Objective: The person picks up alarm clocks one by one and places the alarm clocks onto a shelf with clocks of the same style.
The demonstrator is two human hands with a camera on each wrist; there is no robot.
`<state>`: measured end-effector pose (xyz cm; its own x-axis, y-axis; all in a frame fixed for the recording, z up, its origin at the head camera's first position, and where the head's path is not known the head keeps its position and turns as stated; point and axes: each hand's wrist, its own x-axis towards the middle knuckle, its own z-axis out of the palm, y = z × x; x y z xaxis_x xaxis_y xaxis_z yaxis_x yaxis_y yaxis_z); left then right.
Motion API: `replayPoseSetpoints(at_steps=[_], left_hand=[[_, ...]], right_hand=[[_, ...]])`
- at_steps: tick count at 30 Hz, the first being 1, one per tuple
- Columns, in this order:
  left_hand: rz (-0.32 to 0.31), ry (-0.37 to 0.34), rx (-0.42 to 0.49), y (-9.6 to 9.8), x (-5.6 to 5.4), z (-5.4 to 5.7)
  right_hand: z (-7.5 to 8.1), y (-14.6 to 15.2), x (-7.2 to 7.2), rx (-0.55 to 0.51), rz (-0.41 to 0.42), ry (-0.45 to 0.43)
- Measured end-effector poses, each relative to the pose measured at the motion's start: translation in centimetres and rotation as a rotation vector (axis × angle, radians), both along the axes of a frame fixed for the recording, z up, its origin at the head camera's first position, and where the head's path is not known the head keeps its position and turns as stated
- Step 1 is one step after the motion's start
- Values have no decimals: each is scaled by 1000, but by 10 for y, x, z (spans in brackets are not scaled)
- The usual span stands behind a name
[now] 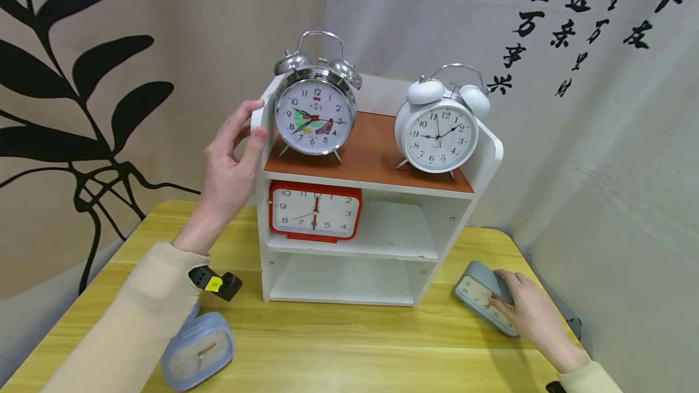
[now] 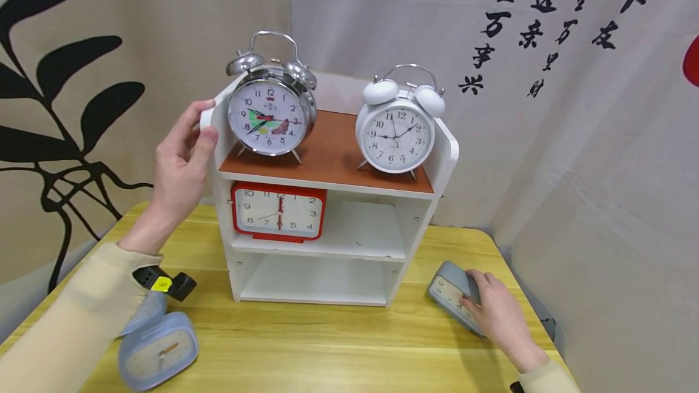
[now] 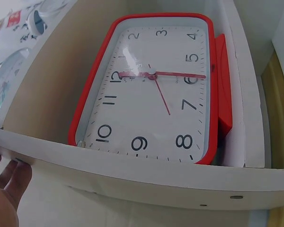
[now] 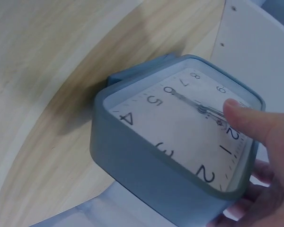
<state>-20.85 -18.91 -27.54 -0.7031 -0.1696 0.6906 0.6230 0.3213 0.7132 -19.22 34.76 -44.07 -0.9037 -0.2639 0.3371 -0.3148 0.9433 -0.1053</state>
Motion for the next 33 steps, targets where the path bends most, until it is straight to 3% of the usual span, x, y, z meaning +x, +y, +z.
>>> replayPoseSetpoints(at_steps=[8,18,27,33], left_hand=[[8,0,-3,0,0,0],[7,-4,-2,0,1,1],[-3,1,7,1,1,0],[2,-8,6,1,1,0]], right_hand=[[7,-11,7,-4,24,-19],[18,-31,24,-7,95,10],[28,-46,39,29,149,89],[35,-53,47,54,160,76]])
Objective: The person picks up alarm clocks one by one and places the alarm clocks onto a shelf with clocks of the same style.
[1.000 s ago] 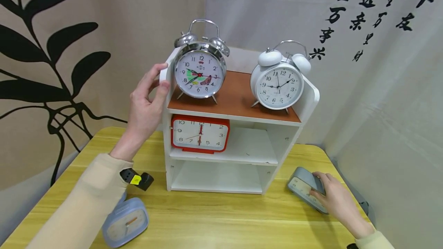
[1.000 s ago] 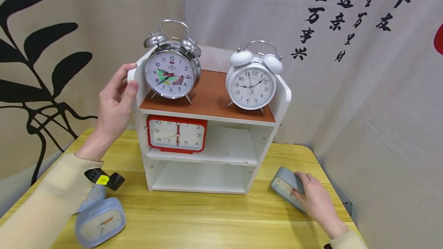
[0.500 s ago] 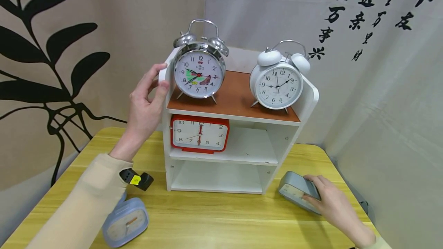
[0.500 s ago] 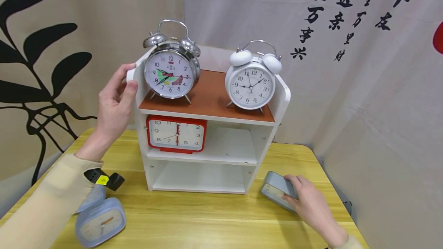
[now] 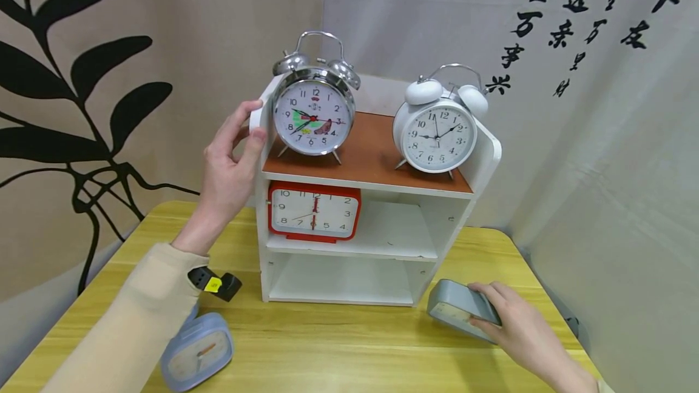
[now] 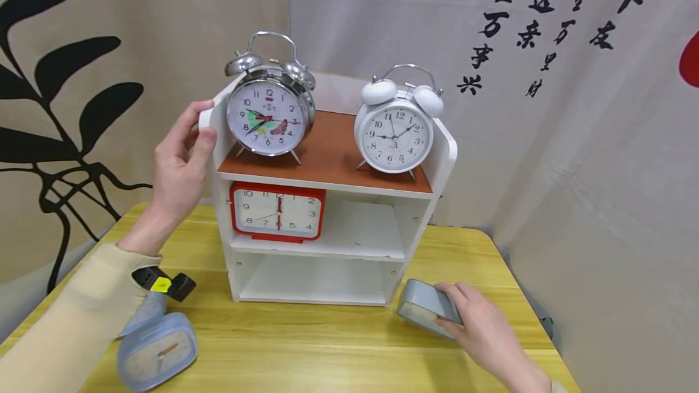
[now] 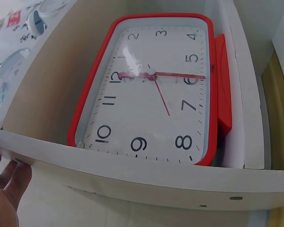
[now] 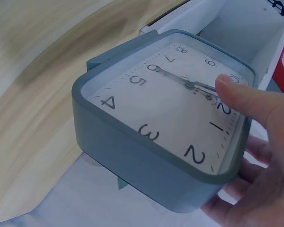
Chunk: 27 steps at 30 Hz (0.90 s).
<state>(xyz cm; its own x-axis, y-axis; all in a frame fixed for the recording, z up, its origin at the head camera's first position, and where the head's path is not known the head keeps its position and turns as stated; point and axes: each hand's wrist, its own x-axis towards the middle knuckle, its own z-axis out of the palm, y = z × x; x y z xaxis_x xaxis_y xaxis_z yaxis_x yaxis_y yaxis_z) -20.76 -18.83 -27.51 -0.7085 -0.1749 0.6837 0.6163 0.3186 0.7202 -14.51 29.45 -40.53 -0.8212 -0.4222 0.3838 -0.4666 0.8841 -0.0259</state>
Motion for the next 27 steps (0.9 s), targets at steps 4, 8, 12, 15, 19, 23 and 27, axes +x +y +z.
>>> replayPoseSetpoints(at_steps=[4,8,12,15,19,23,27], left_hand=[[-7,-6,6,0,0,0],[-8,-9,-1,0,1,1],[-8,-11,-2,0,1,1],[-8,-10,-1,0,0,0],[-9,-6,0,0,0,-1],[-7,1,-2,0,0,-1],[-4,2,-6,0,0,-1]], right_hand=[[4,-4,5,13,8,15],[7,-8,11,20,40,66],[8,-11,17,7,76,95],[10,-14,20,-4,104,111],[13,-16,24,-8,132,113],[16,-18,28,-9,150,112],[20,-21,31,-10,172,134]])
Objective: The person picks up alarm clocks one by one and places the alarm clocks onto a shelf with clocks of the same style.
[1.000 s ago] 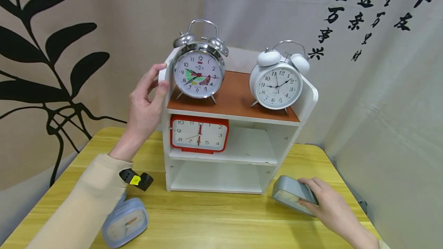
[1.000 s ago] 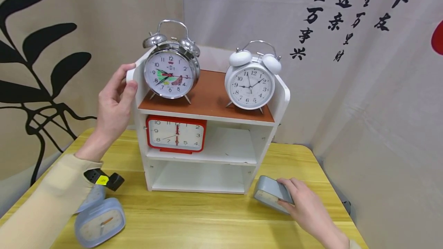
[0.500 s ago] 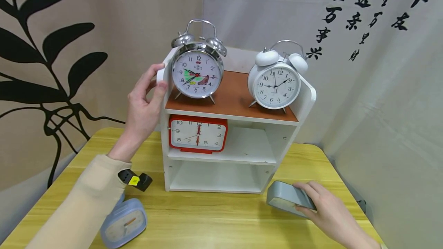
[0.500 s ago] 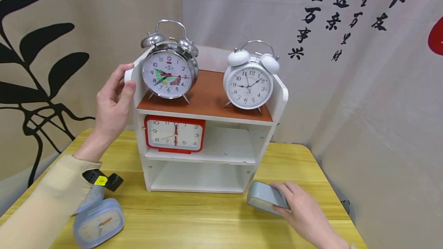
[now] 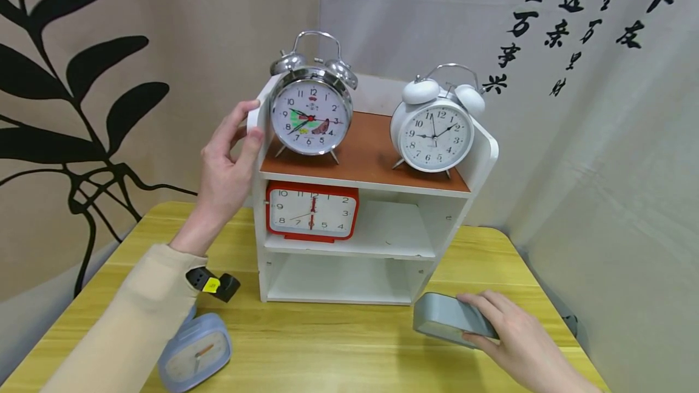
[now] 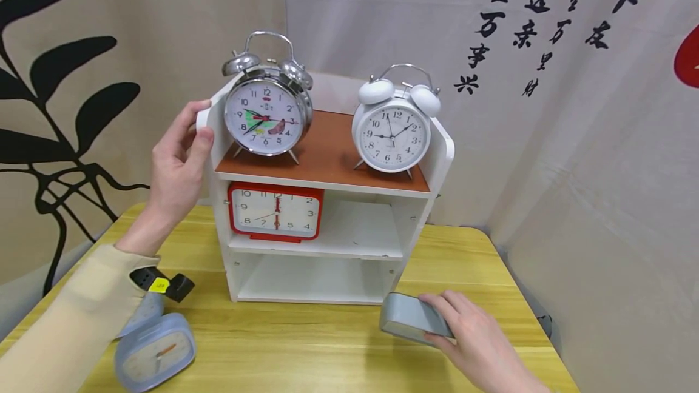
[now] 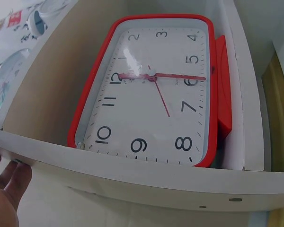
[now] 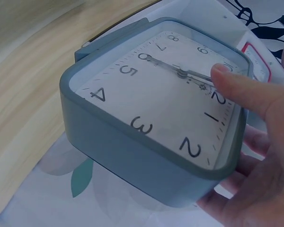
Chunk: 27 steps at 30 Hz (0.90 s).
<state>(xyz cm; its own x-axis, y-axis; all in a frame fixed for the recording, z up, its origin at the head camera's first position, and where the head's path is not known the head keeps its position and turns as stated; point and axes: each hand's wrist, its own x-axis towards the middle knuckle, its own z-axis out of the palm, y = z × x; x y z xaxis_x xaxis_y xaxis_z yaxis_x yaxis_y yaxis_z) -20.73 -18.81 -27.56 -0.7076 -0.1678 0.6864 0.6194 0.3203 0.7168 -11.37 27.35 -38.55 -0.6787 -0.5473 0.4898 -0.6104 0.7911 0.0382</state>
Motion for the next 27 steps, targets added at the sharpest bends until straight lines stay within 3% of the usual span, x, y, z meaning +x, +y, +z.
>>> replayPoseSetpoints(at_steps=[6,27], left_hand=[[-6,-2,2,0,0,0],[10,11,-8,0,-1,0]], right_hand=[[5,-3,5,1,61,55],[11,-21,12,-44,221,108]])
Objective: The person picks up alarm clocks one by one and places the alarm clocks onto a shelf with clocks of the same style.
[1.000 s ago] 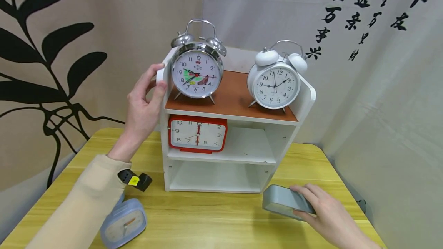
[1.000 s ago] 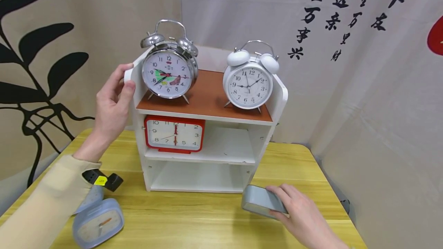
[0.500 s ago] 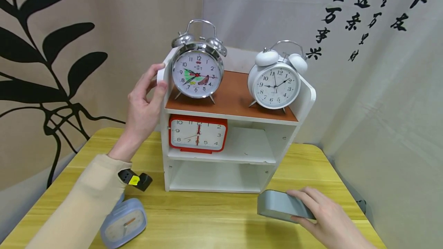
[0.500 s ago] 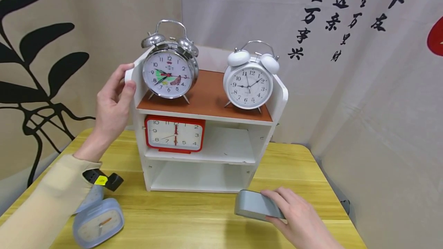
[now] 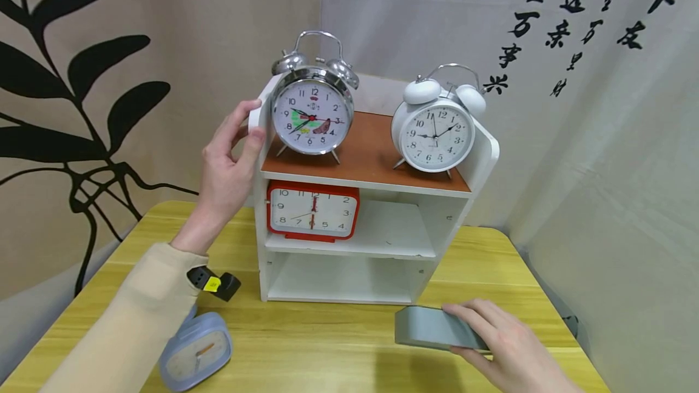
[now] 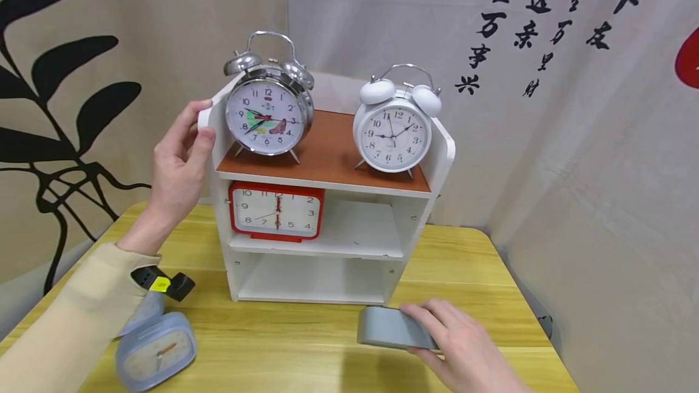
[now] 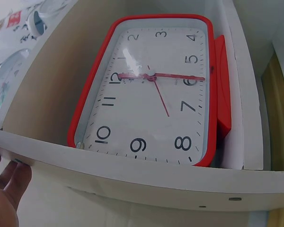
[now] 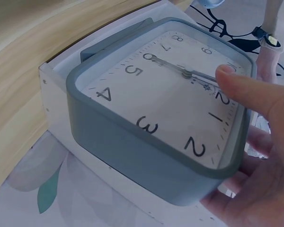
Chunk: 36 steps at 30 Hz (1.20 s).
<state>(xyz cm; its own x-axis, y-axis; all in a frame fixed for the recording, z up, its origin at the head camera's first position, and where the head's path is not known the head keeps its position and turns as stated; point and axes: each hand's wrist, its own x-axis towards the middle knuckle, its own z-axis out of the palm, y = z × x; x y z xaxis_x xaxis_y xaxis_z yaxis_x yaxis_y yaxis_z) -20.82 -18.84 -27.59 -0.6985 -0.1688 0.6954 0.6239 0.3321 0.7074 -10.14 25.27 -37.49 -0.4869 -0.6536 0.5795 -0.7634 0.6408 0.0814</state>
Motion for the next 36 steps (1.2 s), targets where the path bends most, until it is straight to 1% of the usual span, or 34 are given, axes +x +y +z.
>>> replayPoseSetpoints(at_steps=[4,10,14,16,19,21,26,29,34,36], left_hand=[[-1,-5,4,0,0,0],[-1,-5,11,0,0,-1],[-4,-12,9,0,0,-1],[-5,-16,6,0,0,-1],[-6,-11,8,0,0,0],[-7,-8,10,0,0,0],[-9,-15,-4,0,0,0],[-9,-21,-15,0,1,0],[-7,-16,-5,0,1,0],[-8,-13,1,0,0,0]], right_hand=[[3,-6,0,-9,19,2],[12,-18,1,14,9,5],[18,-26,-1,12,40,11],[21,-30,-4,-7,74,35],[27,-36,-7,-11,84,55],[29,-40,-12,-16,102,81],[35,-44,-25,-10,136,108],[40,-47,-29,2,123,89],[46,-52,-35,16,91,51],[48,-54,-38,21,96,56]])
